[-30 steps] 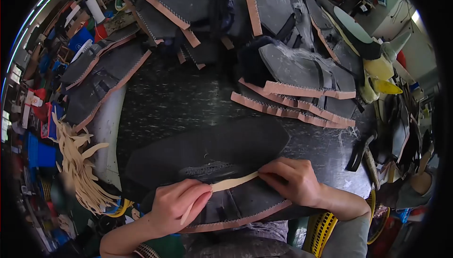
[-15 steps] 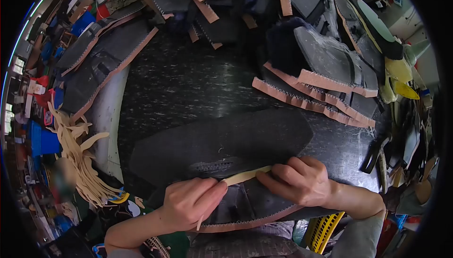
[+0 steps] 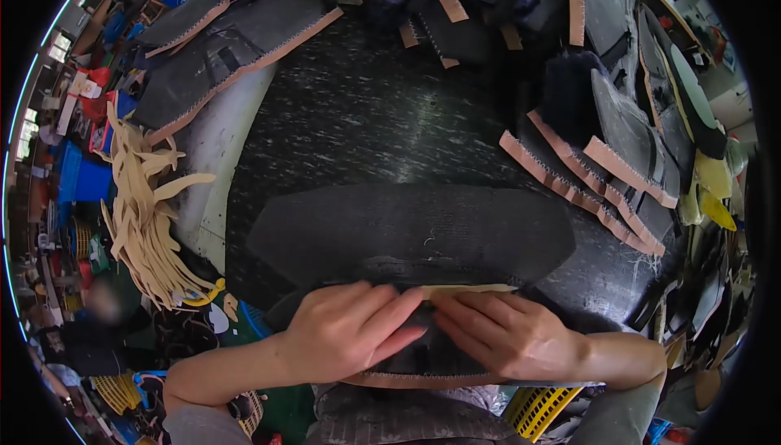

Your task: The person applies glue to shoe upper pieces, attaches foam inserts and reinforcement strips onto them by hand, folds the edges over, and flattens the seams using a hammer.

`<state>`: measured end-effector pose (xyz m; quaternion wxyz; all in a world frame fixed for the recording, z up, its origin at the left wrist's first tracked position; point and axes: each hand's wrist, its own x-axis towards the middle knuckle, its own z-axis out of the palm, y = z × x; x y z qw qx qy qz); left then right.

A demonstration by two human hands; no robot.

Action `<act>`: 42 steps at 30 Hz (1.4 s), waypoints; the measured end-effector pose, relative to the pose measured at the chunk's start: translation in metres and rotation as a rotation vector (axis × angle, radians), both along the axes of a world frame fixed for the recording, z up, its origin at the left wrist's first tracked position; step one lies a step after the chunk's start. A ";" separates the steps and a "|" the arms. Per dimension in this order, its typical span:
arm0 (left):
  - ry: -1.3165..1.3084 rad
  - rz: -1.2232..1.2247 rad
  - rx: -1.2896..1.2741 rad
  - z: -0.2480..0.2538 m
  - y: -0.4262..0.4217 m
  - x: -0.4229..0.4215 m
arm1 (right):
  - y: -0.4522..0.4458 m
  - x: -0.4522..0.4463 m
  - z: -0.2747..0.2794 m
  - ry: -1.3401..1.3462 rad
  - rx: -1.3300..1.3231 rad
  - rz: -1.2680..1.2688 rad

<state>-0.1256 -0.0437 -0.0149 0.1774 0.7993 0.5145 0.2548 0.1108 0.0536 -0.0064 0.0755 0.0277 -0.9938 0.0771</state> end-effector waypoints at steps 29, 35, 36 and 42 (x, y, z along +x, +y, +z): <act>-0.121 0.331 0.018 -0.008 -0.031 -0.041 | -0.005 -0.046 -0.004 -0.076 -0.016 -0.125; -0.228 0.484 -0.344 -0.004 -0.021 -0.077 | -0.009 -0.048 -0.012 0.003 0.082 -0.139; -0.251 0.385 -0.295 -0.010 0.008 -0.072 | -0.010 -0.047 -0.015 0.039 0.077 -0.154; -0.182 0.034 -0.091 0.006 0.080 -0.036 | -0.005 -0.038 -0.033 0.240 -0.321 -0.183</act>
